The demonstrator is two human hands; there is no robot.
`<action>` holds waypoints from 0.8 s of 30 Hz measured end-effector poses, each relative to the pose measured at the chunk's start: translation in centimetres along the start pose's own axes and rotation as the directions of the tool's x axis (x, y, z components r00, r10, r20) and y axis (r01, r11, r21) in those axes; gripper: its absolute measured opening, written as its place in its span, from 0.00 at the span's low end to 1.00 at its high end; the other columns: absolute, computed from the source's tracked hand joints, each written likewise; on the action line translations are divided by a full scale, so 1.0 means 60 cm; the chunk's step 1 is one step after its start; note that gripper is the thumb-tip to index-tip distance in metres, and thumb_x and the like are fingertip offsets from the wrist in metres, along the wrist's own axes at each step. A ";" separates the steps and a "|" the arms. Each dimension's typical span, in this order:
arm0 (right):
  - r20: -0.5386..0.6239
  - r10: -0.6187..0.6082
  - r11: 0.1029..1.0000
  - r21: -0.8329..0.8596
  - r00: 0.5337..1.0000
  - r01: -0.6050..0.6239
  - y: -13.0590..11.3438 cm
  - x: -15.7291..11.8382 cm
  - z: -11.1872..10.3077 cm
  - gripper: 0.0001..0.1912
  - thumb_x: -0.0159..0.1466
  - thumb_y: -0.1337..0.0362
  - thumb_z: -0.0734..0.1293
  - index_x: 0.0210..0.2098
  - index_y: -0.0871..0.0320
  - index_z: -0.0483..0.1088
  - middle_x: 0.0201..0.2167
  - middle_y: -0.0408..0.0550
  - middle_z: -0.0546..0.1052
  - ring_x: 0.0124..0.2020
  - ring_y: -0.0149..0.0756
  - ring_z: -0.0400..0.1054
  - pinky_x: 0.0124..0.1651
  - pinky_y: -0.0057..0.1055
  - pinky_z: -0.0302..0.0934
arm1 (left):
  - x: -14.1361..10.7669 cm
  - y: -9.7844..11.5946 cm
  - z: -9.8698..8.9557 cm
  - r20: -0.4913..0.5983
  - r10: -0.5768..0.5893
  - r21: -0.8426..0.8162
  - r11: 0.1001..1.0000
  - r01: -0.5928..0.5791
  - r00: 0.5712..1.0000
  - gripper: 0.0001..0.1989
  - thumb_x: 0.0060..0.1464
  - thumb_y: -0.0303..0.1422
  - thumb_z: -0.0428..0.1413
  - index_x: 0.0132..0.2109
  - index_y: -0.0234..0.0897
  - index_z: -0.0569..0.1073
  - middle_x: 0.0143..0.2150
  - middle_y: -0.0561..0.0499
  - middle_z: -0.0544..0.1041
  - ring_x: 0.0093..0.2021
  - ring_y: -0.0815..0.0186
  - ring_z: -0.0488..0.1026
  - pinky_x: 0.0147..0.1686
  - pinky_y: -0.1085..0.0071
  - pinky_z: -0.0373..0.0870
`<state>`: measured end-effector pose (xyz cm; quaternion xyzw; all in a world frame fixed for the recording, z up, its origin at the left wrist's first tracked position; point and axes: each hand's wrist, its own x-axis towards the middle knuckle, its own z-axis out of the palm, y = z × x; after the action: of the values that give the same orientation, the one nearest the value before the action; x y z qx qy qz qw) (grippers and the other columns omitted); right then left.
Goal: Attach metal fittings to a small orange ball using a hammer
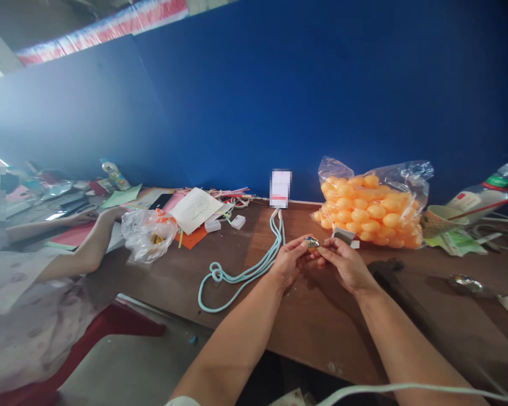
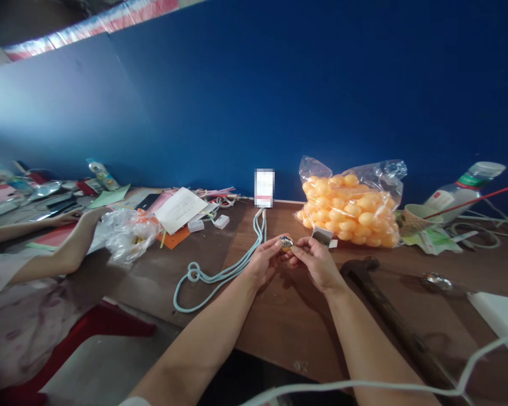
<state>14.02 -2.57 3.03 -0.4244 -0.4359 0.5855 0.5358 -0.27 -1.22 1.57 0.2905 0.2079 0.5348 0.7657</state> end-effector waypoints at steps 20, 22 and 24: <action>0.052 0.018 0.999 0.031 0.998 -0.020 -0.006 -0.001 -0.001 0.17 0.53 0.56 0.72 0.37 0.56 0.67 0.26 0.42 0.74 0.22 0.27 0.64 0.25 0.26 0.63 | 0.003 -0.002 0.001 -0.012 0.008 -0.035 0.999 -0.008 1.000 0.15 0.49 0.32 0.60 0.44 0.30 0.76 0.40 0.44 0.77 0.36 0.66 0.74 0.44 0.68 0.67; 0.058 0.028 0.998 0.051 0.998 -0.031 -0.006 -0.001 -0.001 0.15 0.55 0.55 0.71 0.36 0.56 0.67 0.26 0.42 0.73 0.21 0.26 0.63 0.24 0.25 0.63 | 0.002 -0.002 0.001 -0.008 -0.001 -0.042 0.999 0.001 1.000 0.13 0.50 0.33 0.59 0.43 0.30 0.76 0.40 0.43 0.77 0.38 0.66 0.74 0.44 0.68 0.67; 0.041 0.030 0.999 0.038 0.999 -0.032 -0.007 -0.002 0.001 0.15 0.55 0.54 0.71 0.34 0.56 0.67 0.24 0.40 0.71 0.19 0.25 0.60 0.21 0.24 0.60 | 0.003 -0.002 0.001 -0.018 -0.017 -0.043 0.999 0.016 1.000 0.12 0.51 0.33 0.58 0.42 0.30 0.76 0.40 0.43 0.77 0.38 0.66 0.74 0.44 0.69 0.67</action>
<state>14.08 -2.66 3.46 -0.4088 -0.4285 0.6104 0.5259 -0.09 -1.13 1.52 0.2673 0.2056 0.5356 0.7742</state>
